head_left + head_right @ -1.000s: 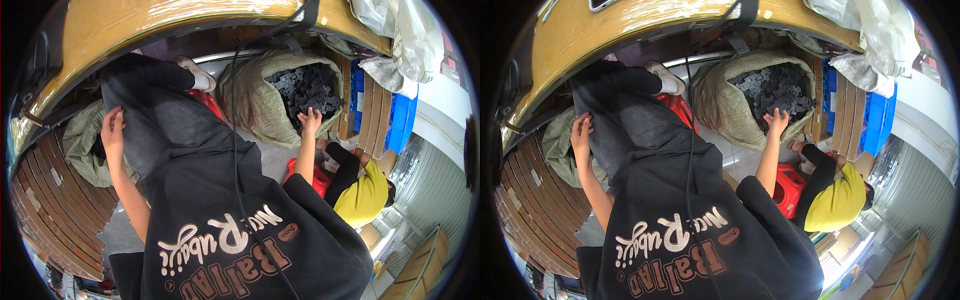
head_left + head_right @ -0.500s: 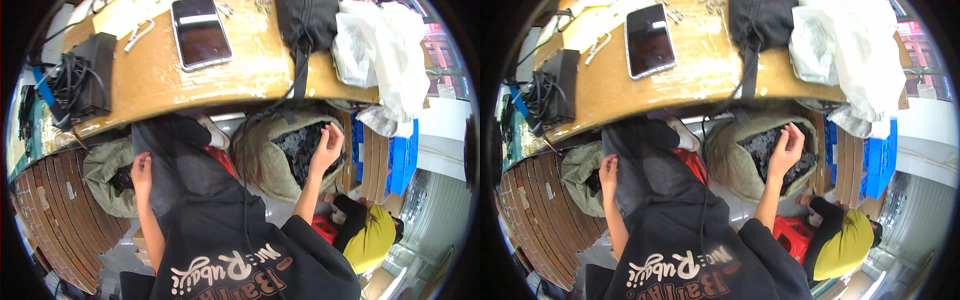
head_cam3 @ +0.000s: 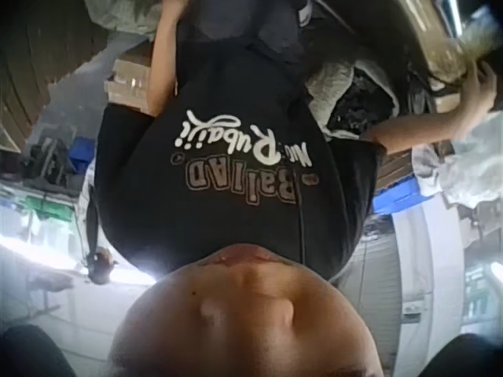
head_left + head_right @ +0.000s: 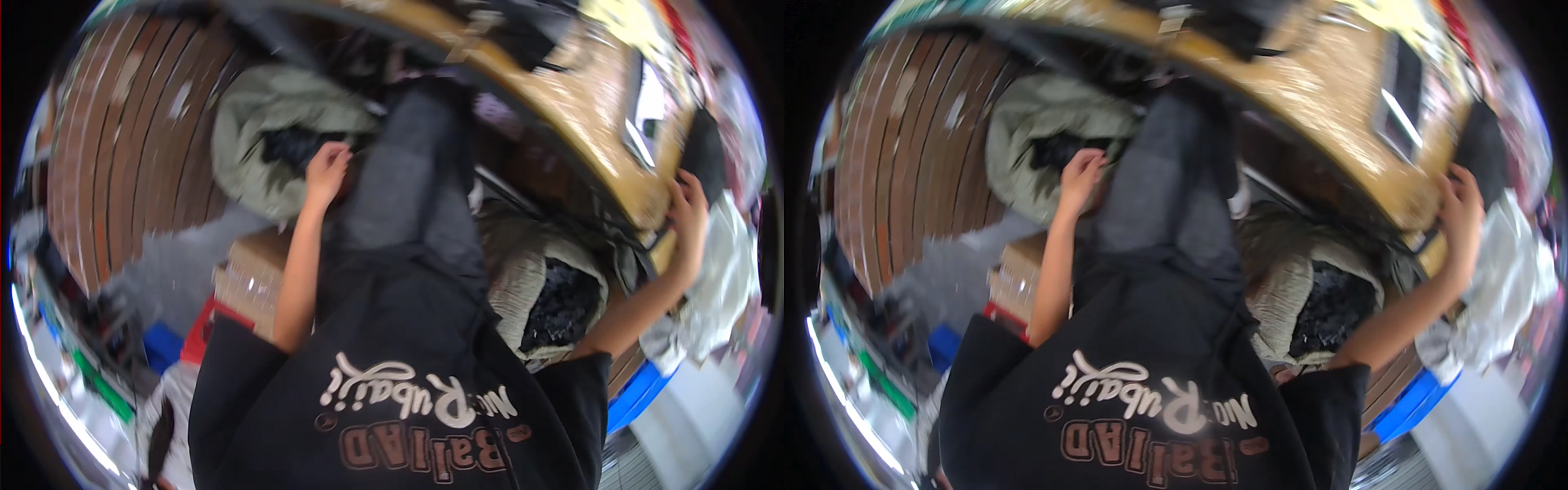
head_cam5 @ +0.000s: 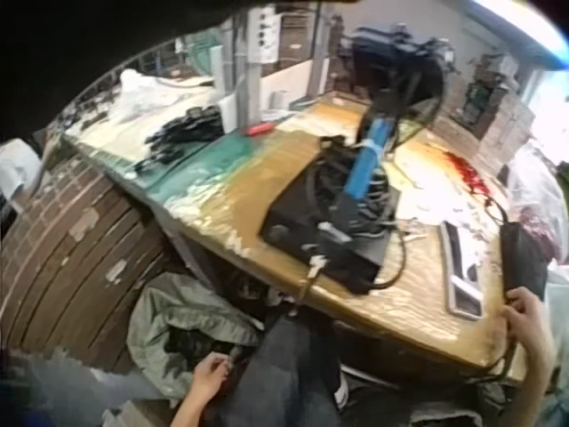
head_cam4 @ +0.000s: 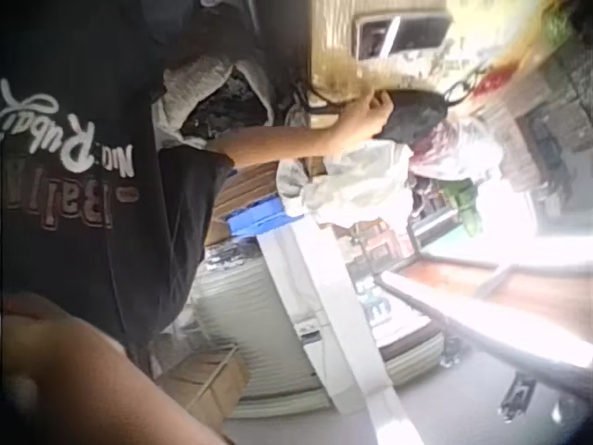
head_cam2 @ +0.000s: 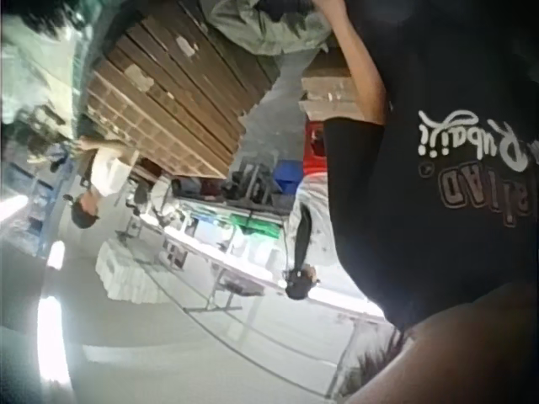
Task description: Assembling small black plastic parts, possibly electronic housings or mechanical components, by inserting smaller pieces and screws.
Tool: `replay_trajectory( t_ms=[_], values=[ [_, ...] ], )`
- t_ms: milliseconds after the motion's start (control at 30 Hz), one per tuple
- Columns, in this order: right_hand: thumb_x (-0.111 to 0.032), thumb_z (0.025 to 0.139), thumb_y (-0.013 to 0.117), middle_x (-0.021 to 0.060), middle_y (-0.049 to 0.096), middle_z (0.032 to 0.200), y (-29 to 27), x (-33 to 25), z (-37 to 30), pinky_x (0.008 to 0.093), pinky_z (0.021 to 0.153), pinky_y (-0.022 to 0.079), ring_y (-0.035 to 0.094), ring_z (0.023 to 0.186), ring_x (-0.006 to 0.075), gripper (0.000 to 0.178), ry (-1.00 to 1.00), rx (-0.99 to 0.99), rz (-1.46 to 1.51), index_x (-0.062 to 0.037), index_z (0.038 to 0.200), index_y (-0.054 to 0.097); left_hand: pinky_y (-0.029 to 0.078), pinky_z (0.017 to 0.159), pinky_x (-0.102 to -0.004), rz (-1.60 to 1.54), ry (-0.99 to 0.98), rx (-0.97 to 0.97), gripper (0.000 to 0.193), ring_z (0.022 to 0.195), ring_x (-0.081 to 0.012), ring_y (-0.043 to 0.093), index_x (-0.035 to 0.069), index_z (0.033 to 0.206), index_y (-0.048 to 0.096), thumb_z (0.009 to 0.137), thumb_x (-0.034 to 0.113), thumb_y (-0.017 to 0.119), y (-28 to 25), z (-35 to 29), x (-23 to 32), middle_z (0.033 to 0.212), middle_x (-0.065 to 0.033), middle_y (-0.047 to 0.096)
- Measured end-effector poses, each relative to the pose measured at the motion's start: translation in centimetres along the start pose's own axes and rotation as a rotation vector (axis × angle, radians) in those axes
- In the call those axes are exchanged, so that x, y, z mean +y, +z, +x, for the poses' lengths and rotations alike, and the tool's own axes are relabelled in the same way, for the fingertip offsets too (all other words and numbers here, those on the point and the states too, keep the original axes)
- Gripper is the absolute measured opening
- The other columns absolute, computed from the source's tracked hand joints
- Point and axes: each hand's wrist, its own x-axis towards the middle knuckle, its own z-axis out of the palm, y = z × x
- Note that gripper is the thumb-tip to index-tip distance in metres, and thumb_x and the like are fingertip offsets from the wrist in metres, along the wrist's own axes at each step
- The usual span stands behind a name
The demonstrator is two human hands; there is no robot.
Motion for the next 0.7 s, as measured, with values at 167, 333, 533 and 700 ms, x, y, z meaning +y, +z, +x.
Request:
replay_trajectory(
  t_ms=[167,333,533,700],
  values=[
    [-0.018,0.08,0.054,0.0068,0.059,0.094,1.5,2.9,8.2,0.0269,0.062,0.044,0.056,0.068,0.015,0.032,-0.333,0.091,-0.255,-0.0097,0.111,0.052,0.046,0.067,-0.0331,0.497,0.056,0.205,0.015,0.073,-0.0265,0.059,0.002,0.083,0.056,0.071,0.011,0.053,-6.6,3.4,-6.9,0.076,-0.0132,0.06],
    [-0.007,0.078,0.05,0.013,0.051,0.108,3.6,2.5,14.0,0.0305,0.075,0.043,0.055,0.086,0.0236,0.039,-0.476,0.069,-0.354,-0.0131,0.117,0.046,0.045,0.072,-0.0378,0.732,-0.014,0.26,0.018,0.08,-0.0315,0.058,0.002,0.082,0.055,0.066,0.01,0.052,-11.3,7.9,-12.6,0.08,-0.0174,0.06],
    [0.005,0.07,0.038,0.0148,0.053,0.108,3.8,6.0,18.4,0.0337,0.081,0.042,0.052,0.099,0.0284,0.051,-0.464,0.026,-0.418,-0.0121,0.117,0.047,0.046,0.073,-0.0346,0.739,-0.382,0.332,0.028,0.081,-0.0305,0.059,-0.001,0.089,0.058,0.065,0.013,0.061,-11.8,14.0,-16.9,0.087,-0.0167,0.061],
    [-0.001,0.076,0.046,0.0133,0.06,0.095,3.4,3.9,16.9,0.0322,0.074,0.044,0.058,0.087,0.0257,0.034,-0.328,-0.03,-0.445,-0.008,0.109,0.052,0.045,0.075,-0.042,-0.059,-0.757,0.472,0.044,0.09,-0.034,0.053,-0.008,0.099,0.053,0.068,0.019,0.067,-10.0,16.8,-18.5,0.1,-0.0178,0.055]
  ],
)
